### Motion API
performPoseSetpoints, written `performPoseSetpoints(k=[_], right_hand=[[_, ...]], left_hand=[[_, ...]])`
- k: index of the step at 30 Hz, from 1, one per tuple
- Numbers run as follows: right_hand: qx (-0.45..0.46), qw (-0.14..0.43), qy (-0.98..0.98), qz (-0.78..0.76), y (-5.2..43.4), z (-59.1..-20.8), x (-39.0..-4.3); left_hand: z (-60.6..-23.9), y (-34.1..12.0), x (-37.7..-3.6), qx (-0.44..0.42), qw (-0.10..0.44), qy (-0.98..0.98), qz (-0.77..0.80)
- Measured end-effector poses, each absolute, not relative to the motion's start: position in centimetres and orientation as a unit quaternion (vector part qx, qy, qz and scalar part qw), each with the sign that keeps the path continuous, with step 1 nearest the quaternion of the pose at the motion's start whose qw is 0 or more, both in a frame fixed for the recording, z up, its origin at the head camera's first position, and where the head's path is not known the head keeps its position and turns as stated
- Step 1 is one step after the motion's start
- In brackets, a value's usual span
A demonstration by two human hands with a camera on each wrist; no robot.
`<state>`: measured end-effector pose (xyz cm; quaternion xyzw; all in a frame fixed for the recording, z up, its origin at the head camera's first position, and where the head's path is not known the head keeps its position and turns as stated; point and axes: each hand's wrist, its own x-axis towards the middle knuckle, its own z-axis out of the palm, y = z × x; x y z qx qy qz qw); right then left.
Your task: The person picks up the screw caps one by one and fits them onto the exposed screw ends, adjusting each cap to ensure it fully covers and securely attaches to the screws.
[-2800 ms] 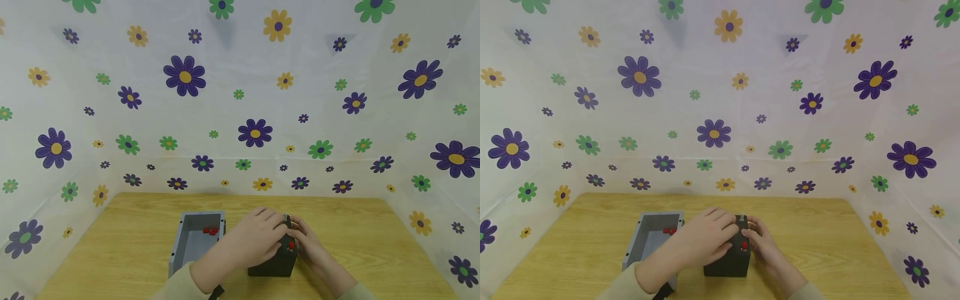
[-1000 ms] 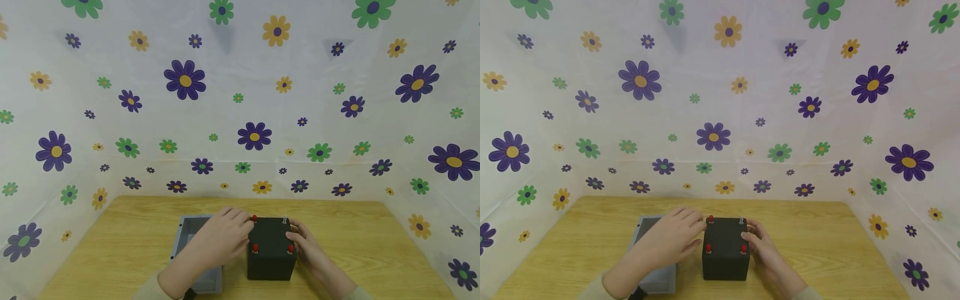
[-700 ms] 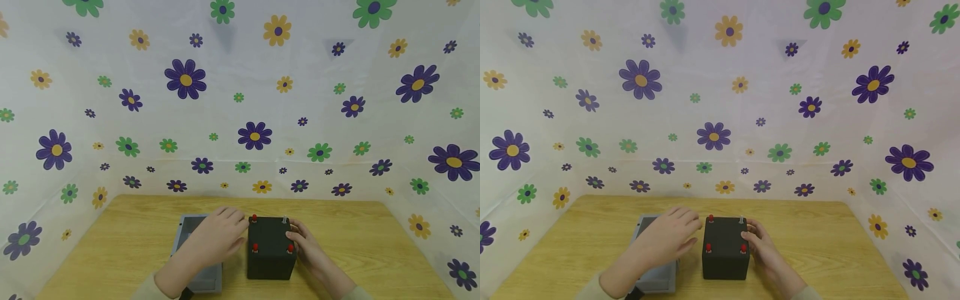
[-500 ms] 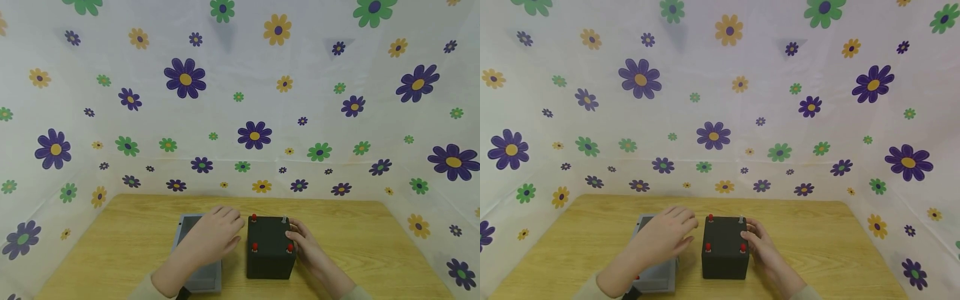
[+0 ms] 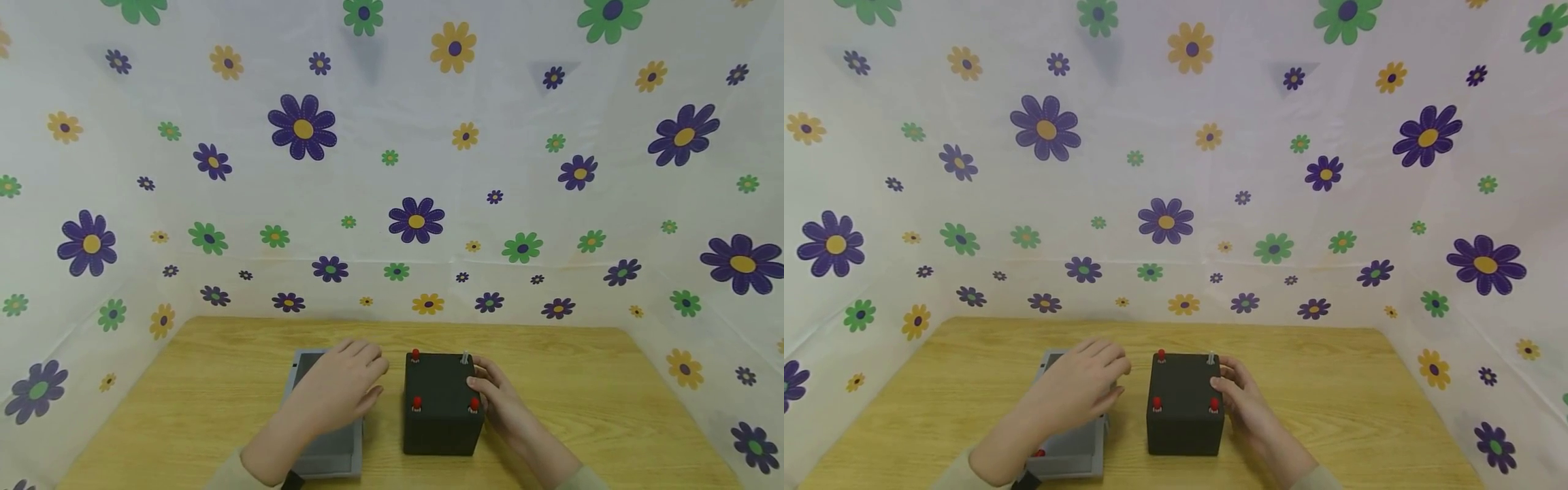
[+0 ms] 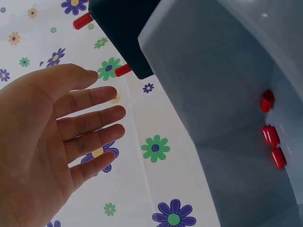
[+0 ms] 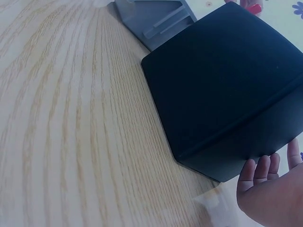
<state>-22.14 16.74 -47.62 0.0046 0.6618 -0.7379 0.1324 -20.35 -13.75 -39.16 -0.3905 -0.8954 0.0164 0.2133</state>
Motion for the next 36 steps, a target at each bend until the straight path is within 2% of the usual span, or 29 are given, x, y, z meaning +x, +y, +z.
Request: performPoseSetpoints(k=[19,36], right_hand=[[-0.006,0.152,0.666,-0.731,17.1,-47.6,-22.1],[0.002,0.145,0.668,-0.73,16.8,-47.5,-22.1]], left_hand=[[-39.5,-15.2,-20.8,-0.365,0.203,-0.908,0.024],[-40.7,-17.2,-22.0,-0.338,0.201,-0.919,-0.001]])
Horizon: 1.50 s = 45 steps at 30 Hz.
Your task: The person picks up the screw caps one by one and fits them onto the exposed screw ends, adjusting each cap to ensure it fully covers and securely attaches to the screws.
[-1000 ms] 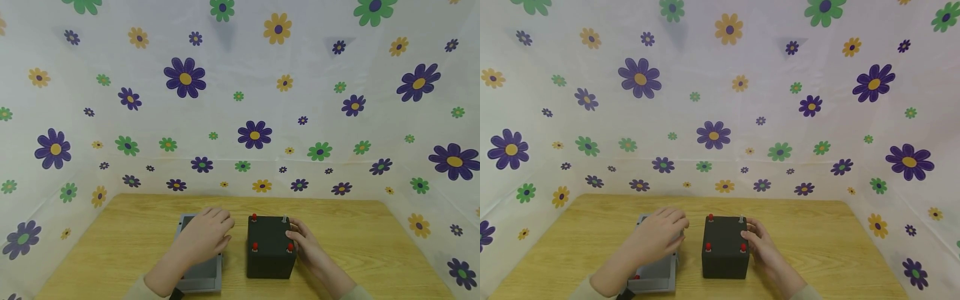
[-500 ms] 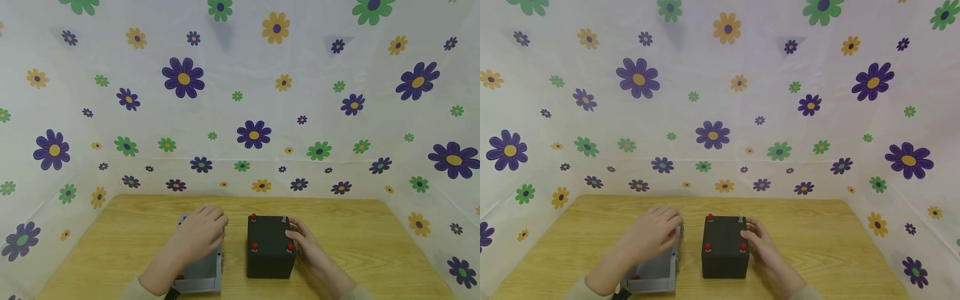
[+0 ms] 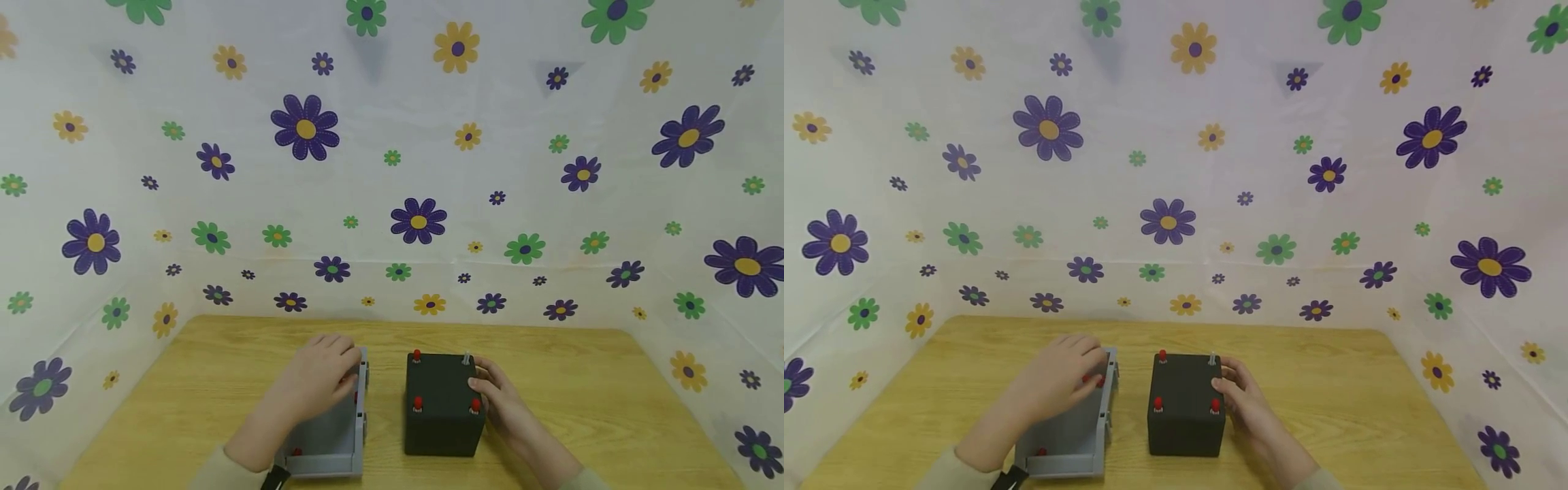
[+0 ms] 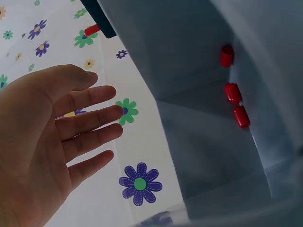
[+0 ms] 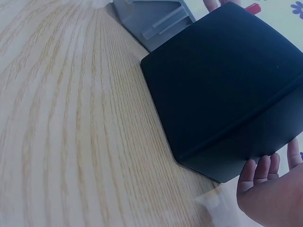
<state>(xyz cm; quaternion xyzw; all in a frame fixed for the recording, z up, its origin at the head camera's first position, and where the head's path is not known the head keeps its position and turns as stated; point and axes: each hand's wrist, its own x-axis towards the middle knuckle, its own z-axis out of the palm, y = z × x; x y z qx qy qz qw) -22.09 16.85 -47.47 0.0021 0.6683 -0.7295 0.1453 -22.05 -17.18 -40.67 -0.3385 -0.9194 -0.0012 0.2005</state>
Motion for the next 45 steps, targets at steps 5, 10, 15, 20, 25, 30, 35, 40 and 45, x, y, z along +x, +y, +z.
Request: performPoseSetpoints(k=[5,10,15,20,25,30,35,40,45], right_hand=[[0.006,0.144,0.667,-0.731,16.8,-47.5,-22.0],[0.008,0.143,0.665,-0.733,16.8,-47.6,-22.0],[0.006,0.141,0.664,-0.734,16.8,-47.6,-22.0],[-0.001,0.14,0.664,-0.734,16.8,-47.6,-22.1],[-0.004,0.141,0.662,-0.736,16.9,-47.7,-22.0],[-0.001,0.142,0.66,-0.738,16.9,-47.7,-22.1],[-0.008,0.142,0.654,-0.743,16.9,-47.7,-22.2],[-0.008,0.141,0.653,-0.744,16.9,-47.6,-22.1],[-0.001,0.142,0.654,-0.743,16.9,-47.6,-22.1]], left_hand=[[-41.2,-17.5,-22.3,-0.331,0.193,-0.924,-0.003],[-41.5,-17.6,-22.3,-0.322,0.178,-0.93,0.003],[-41.6,-17.6,-22.3,-0.313,0.167,-0.935,0.007],[-41.7,-17.6,-22.3,-0.306,0.166,-0.937,0.014],[-41.9,-17.4,-22.2,-0.281,0.135,-0.949,0.037],[-42.3,-17.2,-22.2,-0.259,0.108,-0.959,0.042],[-42.7,-16.9,-22.0,-0.252,0.1,-0.961,0.047],[-42.6,-16.5,-21.8,-0.239,0.078,-0.967,0.043],[-42.9,-16.1,-21.7,-0.224,0.06,-0.971,0.057]])
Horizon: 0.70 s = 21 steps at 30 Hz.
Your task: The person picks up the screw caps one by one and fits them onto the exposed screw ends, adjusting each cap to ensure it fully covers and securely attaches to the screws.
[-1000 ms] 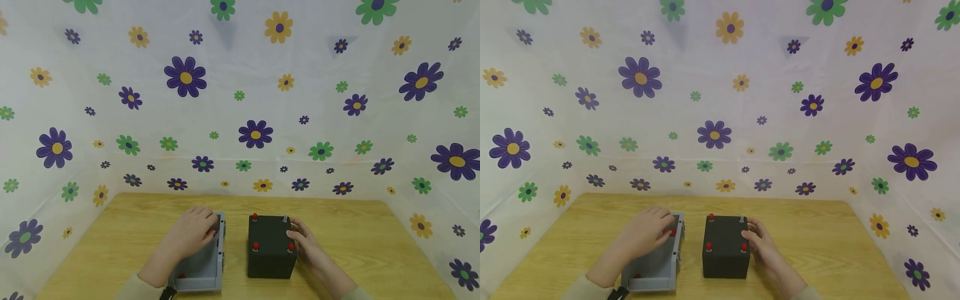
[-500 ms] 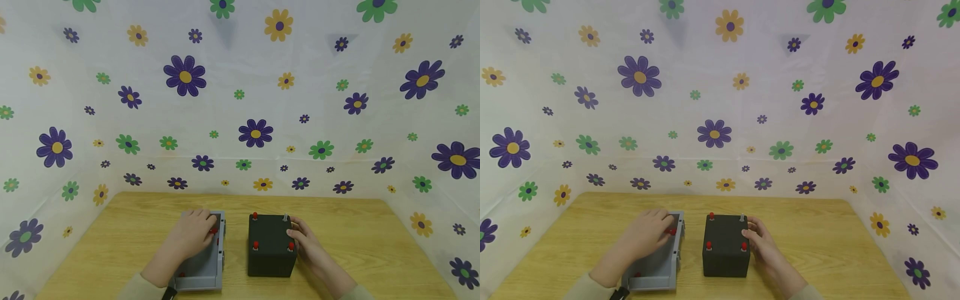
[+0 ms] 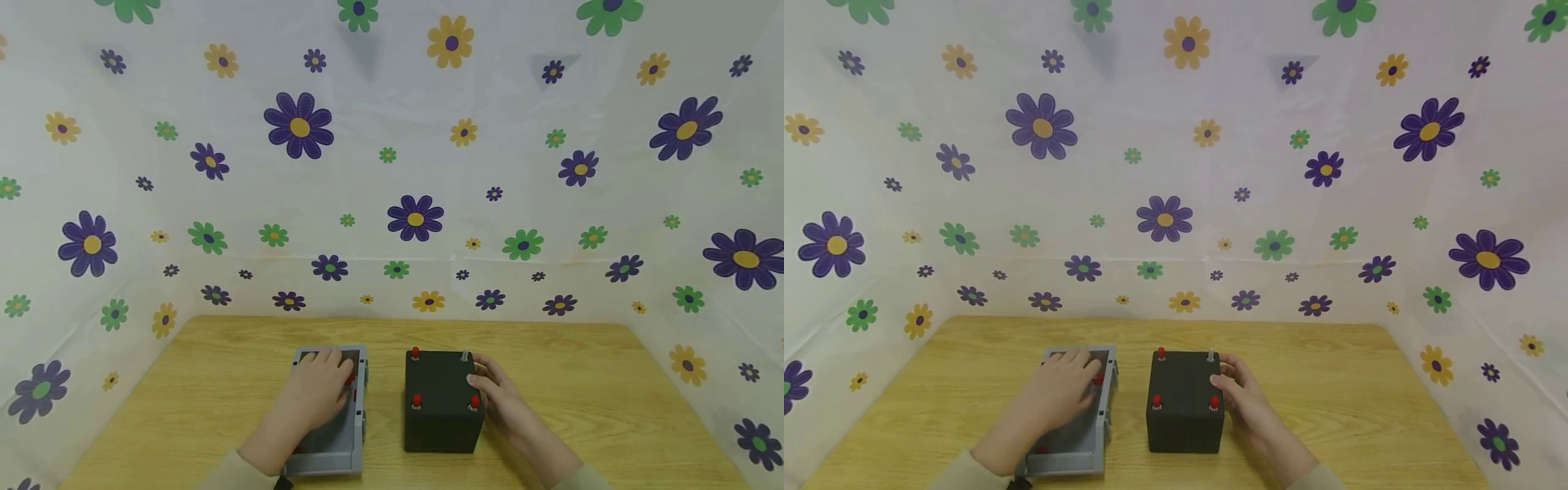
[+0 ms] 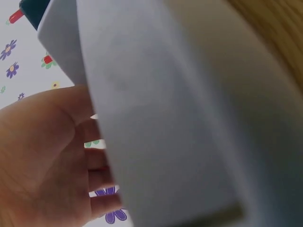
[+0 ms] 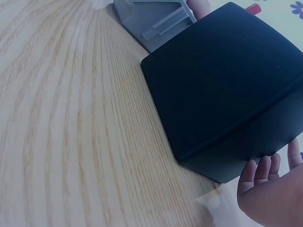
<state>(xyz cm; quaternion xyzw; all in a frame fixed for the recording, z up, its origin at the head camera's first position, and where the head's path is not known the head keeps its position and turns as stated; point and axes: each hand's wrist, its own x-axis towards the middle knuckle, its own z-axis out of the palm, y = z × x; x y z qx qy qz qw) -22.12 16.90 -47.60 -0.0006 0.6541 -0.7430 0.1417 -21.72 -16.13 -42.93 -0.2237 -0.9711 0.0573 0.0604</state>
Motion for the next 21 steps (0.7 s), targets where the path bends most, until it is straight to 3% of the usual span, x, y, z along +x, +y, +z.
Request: performPoseSetpoints(k=[21], right_hand=[[-0.011,0.137,0.655,-0.743,16.9,-47.8,-22.1]], left_hand=[[-44.8,-15.0,-22.1,-0.173,0.06,-0.979,0.094]])
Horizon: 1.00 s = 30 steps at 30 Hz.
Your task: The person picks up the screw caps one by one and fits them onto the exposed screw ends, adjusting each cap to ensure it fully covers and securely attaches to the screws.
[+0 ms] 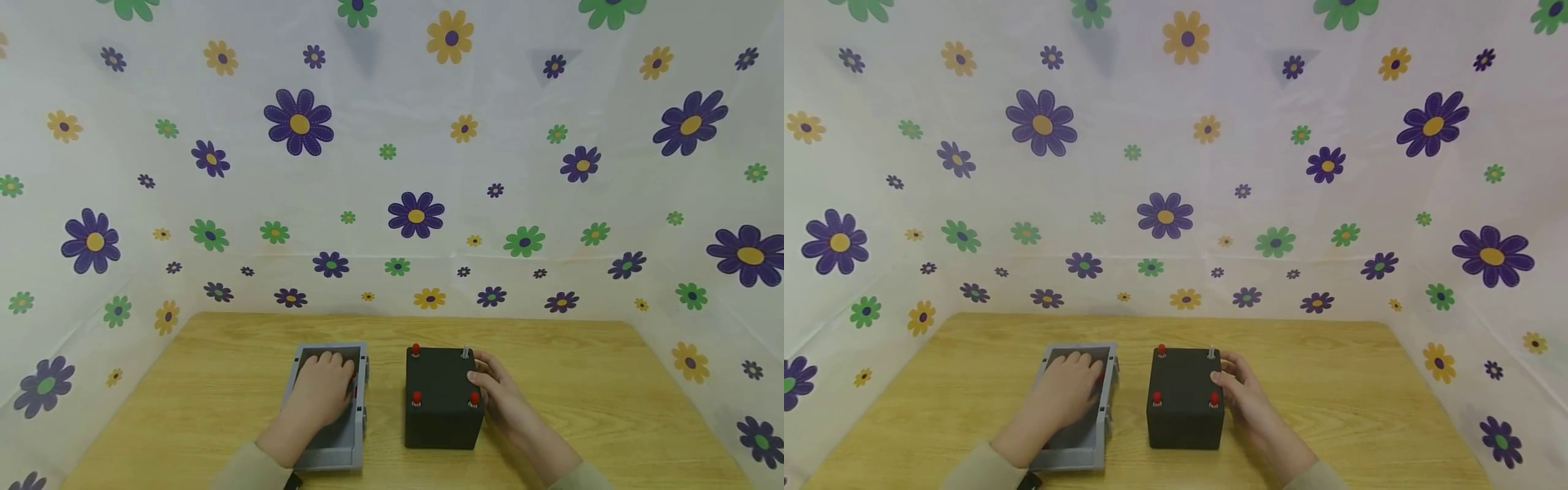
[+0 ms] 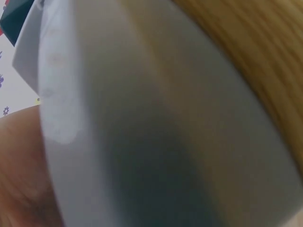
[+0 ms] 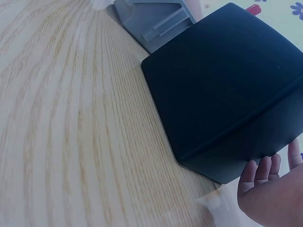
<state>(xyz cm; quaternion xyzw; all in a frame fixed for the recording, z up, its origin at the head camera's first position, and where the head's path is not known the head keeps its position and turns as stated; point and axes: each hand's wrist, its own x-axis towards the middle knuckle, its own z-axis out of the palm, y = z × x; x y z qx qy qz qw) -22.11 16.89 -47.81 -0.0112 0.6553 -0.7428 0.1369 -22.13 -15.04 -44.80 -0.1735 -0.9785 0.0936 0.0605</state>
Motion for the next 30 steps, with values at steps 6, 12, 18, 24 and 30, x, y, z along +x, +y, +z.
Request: performPoseSetpoints(k=[6,12,18,24,30], right_hand=[[-0.005,0.136,0.664,-0.736,16.89,-47.57,-22.17],[-0.002,0.138,0.665,-0.734,16.88,-47.44,-22.18],[-0.004,0.142,0.665,-0.733,16.92,-47.42,-22.0],[0.0,0.143,0.665,-0.733,16.9,-47.37,-22.01],[0.002,0.139,0.659,-0.739,16.82,-47.52,-22.08]], left_hand=[[-45.0,-14.89,-22.27,-0.171,0.047,-0.978,0.114],[-44.95,-14.79,-22.25,-0.173,0.032,-0.978,0.111],[-45.44,-14.87,-22.45,-0.181,0.03,-0.977,0.114],[-45.65,-14.88,-22.25,-0.19,0.026,-0.975,0.112],[-45.76,-14.99,-21.9,-0.199,0.024,-0.973,0.116]])
